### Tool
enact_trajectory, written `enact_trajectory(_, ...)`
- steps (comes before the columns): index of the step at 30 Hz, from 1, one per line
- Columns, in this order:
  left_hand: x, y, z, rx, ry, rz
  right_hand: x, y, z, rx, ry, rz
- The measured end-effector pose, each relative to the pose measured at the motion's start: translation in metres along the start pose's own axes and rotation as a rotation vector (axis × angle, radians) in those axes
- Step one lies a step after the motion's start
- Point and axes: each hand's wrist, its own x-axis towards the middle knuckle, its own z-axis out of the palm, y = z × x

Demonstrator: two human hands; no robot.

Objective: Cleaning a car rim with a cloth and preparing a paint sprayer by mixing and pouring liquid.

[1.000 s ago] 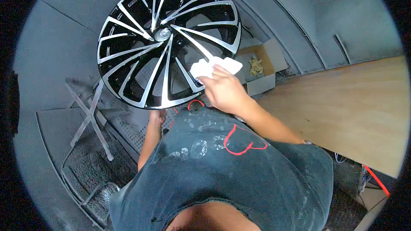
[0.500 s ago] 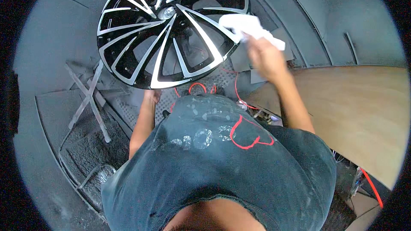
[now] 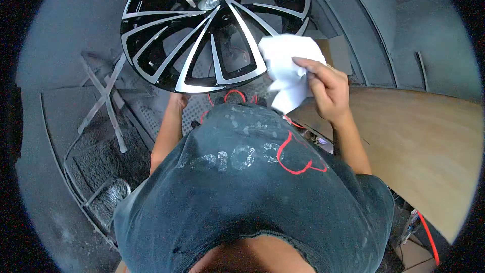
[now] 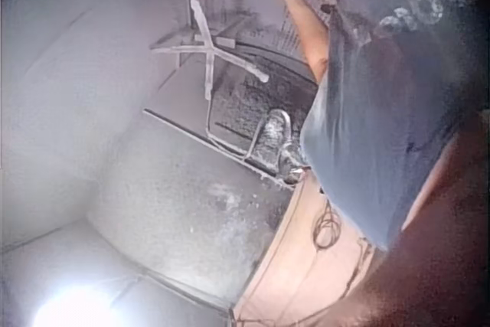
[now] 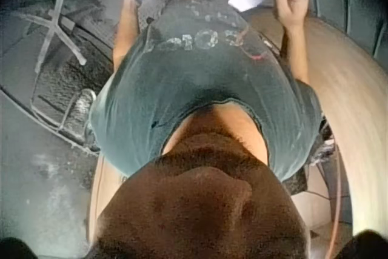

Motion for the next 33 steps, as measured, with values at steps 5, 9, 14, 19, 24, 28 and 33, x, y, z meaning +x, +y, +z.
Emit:
enact_trajectory(5,-0.009,0.004,0.026,-0.048,0.054,0.109,0.026,0.002,0.071,-0.588,-0.394,-0.482)
enact_trajectory(9,-0.053,0.033,0.073,-0.055,-0.126,0.121,0.058,-0.014,0.116,-0.433,-0.438,-0.559)
enact_trajectory(14,-0.075,0.051,0.093,-0.099,-0.035,0.227,0.047,0.013,0.089,-0.358,-0.428,-0.649)
enact_trajectory(19,-0.041,0.043,0.054,-0.165,0.063,0.246,0.013,0.065,0.005,-0.583,-0.127,-0.603)
enact_trajectory(24,-0.029,0.043,0.038,-0.219,0.151,0.25,0.016,0.052,-0.057,-0.309,0.325,-0.002)
enact_trajectory(28,-0.037,0.05,0.051,-0.279,0.136,0.294,0.037,0.043,-0.047,-0.586,0.113,-0.21)
enact_trajectory(33,-0.051,0.042,0.074,-0.299,0.074,0.427,0.056,0.045,-0.022,-0.704,-0.153,-0.483)
